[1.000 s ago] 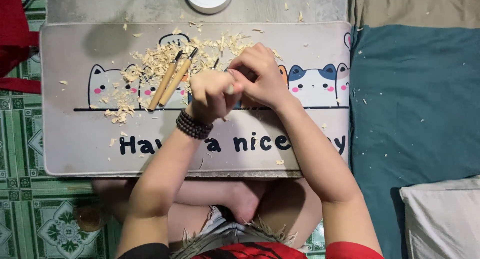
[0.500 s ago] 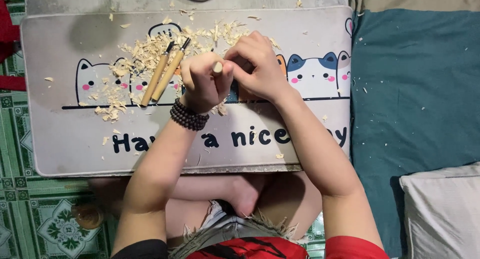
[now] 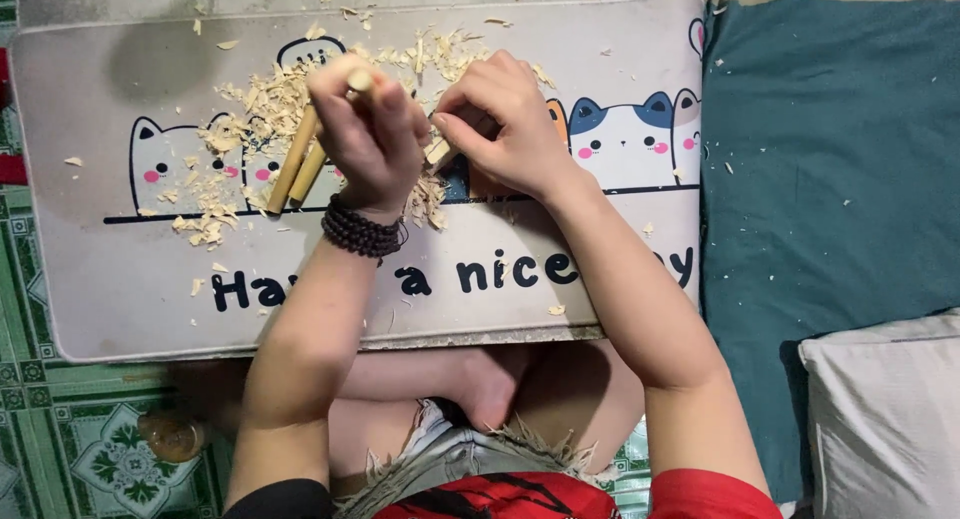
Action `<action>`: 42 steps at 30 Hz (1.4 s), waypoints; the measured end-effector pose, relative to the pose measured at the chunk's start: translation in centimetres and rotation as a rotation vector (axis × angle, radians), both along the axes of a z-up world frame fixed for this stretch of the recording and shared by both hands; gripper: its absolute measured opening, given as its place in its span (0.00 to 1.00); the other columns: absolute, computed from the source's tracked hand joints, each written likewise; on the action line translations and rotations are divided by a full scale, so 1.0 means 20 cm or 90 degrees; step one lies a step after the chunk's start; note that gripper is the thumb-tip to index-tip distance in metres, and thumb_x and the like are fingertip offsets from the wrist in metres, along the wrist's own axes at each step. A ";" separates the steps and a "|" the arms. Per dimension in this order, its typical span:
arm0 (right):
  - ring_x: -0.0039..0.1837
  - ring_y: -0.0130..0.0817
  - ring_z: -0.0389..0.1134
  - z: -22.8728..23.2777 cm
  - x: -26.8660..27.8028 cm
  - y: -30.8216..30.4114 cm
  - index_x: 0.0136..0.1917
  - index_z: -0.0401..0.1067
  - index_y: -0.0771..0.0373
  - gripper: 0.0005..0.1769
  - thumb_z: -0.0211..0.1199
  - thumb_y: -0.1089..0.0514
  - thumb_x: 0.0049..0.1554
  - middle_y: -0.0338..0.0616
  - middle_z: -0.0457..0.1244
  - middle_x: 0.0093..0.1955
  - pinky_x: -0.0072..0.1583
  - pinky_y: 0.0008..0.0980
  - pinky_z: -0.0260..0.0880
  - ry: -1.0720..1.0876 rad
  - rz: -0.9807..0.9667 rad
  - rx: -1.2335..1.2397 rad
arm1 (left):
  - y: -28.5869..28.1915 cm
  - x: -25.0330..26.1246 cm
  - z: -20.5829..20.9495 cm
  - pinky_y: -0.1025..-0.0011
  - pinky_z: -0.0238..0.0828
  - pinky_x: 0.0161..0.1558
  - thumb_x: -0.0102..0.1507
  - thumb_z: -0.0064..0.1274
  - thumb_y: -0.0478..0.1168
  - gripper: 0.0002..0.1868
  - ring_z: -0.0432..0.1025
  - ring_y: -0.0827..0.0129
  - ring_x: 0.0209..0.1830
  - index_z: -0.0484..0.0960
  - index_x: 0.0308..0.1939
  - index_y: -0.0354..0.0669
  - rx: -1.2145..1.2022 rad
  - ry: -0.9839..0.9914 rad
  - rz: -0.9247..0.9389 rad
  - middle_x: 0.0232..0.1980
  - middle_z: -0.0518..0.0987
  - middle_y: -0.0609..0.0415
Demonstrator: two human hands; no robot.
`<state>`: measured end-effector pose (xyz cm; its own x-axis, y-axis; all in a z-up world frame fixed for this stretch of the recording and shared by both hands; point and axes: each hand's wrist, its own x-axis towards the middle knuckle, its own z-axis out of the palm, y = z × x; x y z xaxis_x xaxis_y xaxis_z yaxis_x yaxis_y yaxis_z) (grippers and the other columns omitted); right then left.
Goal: A person is using a carving knife to meticulously shave wood from a small block, creating wood shavings on a table mat.
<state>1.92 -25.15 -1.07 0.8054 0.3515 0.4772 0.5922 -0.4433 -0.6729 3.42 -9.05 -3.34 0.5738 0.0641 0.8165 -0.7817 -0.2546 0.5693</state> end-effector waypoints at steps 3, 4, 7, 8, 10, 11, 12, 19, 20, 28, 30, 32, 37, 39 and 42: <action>0.50 0.34 0.58 0.01 0.00 0.00 0.42 0.73 0.60 0.03 0.66 0.63 0.57 0.36 0.64 0.41 0.60 0.34 0.54 -0.002 0.002 -0.009 | 0.01 -0.03 0.08 0.79 0.59 0.17 0.77 0.33 0.54 0.18 0.63 0.76 0.14 0.60 0.48 0.43 -0.050 0.096 -0.021 0.29 0.64 0.60; 0.50 0.34 0.58 0.02 0.00 0.00 0.43 0.73 0.60 0.03 0.66 0.63 0.58 0.36 0.64 0.41 0.60 0.34 0.54 -0.003 0.005 -0.012 | 0.02 -0.04 0.09 0.79 0.59 0.20 0.77 0.34 0.55 0.19 0.63 0.75 0.15 0.59 0.49 0.42 -0.045 0.135 -0.031 0.32 0.65 0.59; 0.49 0.35 0.58 0.02 0.00 0.01 0.43 0.73 0.60 0.04 0.67 0.64 0.57 0.37 0.63 0.41 0.61 0.34 0.55 0.003 0.002 -0.007 | 0.01 -0.06 0.20 0.79 0.57 0.18 0.76 0.34 0.53 0.16 0.63 0.75 0.14 0.56 0.48 0.44 -0.113 0.204 -0.029 0.34 0.65 0.57; 0.49 0.35 0.58 0.02 0.00 0.00 0.43 0.73 0.60 0.04 0.67 0.64 0.57 0.37 0.63 0.41 0.61 0.34 0.55 0.005 0.004 -0.008 | 0.02 -0.05 0.19 0.79 0.57 0.18 0.76 0.34 0.53 0.16 0.63 0.75 0.14 0.56 0.48 0.44 -0.114 0.205 -0.028 0.34 0.65 0.57; 0.49 0.35 0.58 0.03 0.00 0.01 0.43 0.73 0.61 0.04 0.68 0.64 0.58 0.37 0.63 0.41 0.60 0.34 0.54 0.003 0.009 -0.014 | 0.03 -0.02 0.18 0.81 0.59 0.19 0.75 0.38 0.50 0.14 0.65 0.76 0.17 0.58 0.48 0.45 -0.200 0.275 -0.056 0.33 0.63 0.60; 0.49 0.35 0.58 0.03 0.00 0.01 0.43 0.73 0.61 0.04 0.68 0.64 0.58 0.37 0.63 0.41 0.60 0.34 0.54 0.005 0.011 -0.014 | 0.04 -0.02 0.18 0.81 0.59 0.19 0.75 0.38 0.50 0.14 0.65 0.76 0.17 0.58 0.48 0.45 -0.200 0.276 -0.054 0.33 0.63 0.60; 0.49 0.35 0.58 0.03 0.00 0.01 0.43 0.74 0.61 0.04 0.68 0.64 0.58 0.38 0.63 0.41 0.60 0.34 0.54 0.003 0.011 -0.015 | 0.05 -0.01 0.19 0.80 0.59 0.17 0.75 0.38 0.51 0.14 0.65 0.76 0.16 0.58 0.47 0.46 -0.211 0.311 -0.064 0.29 0.63 0.61; 0.49 0.35 0.58 0.04 0.00 0.01 0.43 0.74 0.62 0.04 0.69 0.66 0.57 0.38 0.63 0.41 0.61 0.34 0.55 -0.003 0.011 -0.015 | 0.07 0.00 0.16 0.78 0.62 0.15 0.74 0.38 0.53 0.15 0.66 0.75 0.15 0.59 0.46 0.46 -0.260 0.364 -0.101 0.27 0.64 0.60; 0.49 0.35 0.58 0.04 0.00 0.01 0.43 0.74 0.62 0.04 0.69 0.66 0.57 0.38 0.63 0.41 0.61 0.34 0.55 -0.002 0.012 -0.015 | 0.07 0.01 0.15 0.78 0.62 0.15 0.74 0.38 0.53 0.15 0.66 0.75 0.15 0.59 0.46 0.46 -0.260 0.364 -0.101 0.27 0.64 0.60; 0.50 0.35 0.58 0.03 0.00 0.00 0.44 0.74 0.62 0.03 0.69 0.65 0.58 0.39 0.63 0.42 0.60 0.34 0.56 0.004 0.012 -0.018 | 0.15 -0.01 0.18 0.85 0.59 0.18 0.70 0.51 0.49 0.18 0.74 0.75 0.25 0.65 0.52 0.41 -0.348 0.585 -0.262 0.28 0.69 0.60; 0.50 0.35 0.58 0.03 0.00 0.00 0.44 0.74 0.62 0.04 0.69 0.65 0.58 0.39 0.63 0.42 0.60 0.34 0.55 0.002 0.014 -0.020 | 0.17 0.00 0.19 0.85 0.56 0.18 0.72 0.44 0.47 0.14 0.73 0.76 0.25 0.65 0.53 0.42 -0.353 0.600 -0.321 0.28 0.69 0.61; 0.50 0.35 0.58 0.02 0.00 0.00 0.44 0.74 0.62 0.04 0.69 0.65 0.58 0.38 0.64 0.42 0.60 0.34 0.55 -0.003 0.015 -0.023 | 0.20 0.01 0.21 0.85 0.53 0.17 0.74 0.38 0.45 0.10 0.72 0.76 0.25 0.65 0.54 0.44 -0.359 0.613 -0.381 0.28 0.69 0.62; 0.50 0.36 0.58 0.01 0.01 0.00 0.50 0.77 0.64 0.07 0.69 0.66 0.57 0.40 0.64 0.43 0.58 0.33 0.55 -0.012 0.018 -0.024 | 0.23 -0.03 0.28 0.75 0.81 0.45 0.76 0.39 0.30 0.15 0.75 0.63 0.50 0.61 0.67 0.36 -0.136 0.510 -0.452 0.51 0.74 0.45; 0.50 0.36 0.58 -0.01 0.01 0.00 0.47 0.76 0.62 0.04 0.69 0.63 0.59 0.39 0.64 0.42 0.58 0.34 0.56 -0.011 0.015 -0.026 | 0.20 -0.05 0.32 0.75 0.81 0.36 0.75 0.47 0.33 0.14 0.78 0.63 0.40 0.64 0.63 0.34 -0.026 0.354 -0.383 0.46 0.76 0.45; 0.50 0.36 0.57 -0.01 0.01 -0.01 0.44 0.74 0.61 0.06 0.69 0.58 0.61 0.39 0.63 0.42 0.58 0.34 0.56 -0.006 0.008 -0.022 | 0.16 -0.08 0.32 0.74 0.77 0.29 0.71 0.58 0.35 0.16 0.78 0.65 0.30 0.68 0.56 0.31 0.104 0.151 -0.289 0.38 0.79 0.45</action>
<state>2.17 -25.31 -1.19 0.7967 0.3773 0.4722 0.6037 -0.4590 -0.6518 1.81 -5.82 3.14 0.6845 -0.3504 0.6393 -0.6882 -0.0213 0.7252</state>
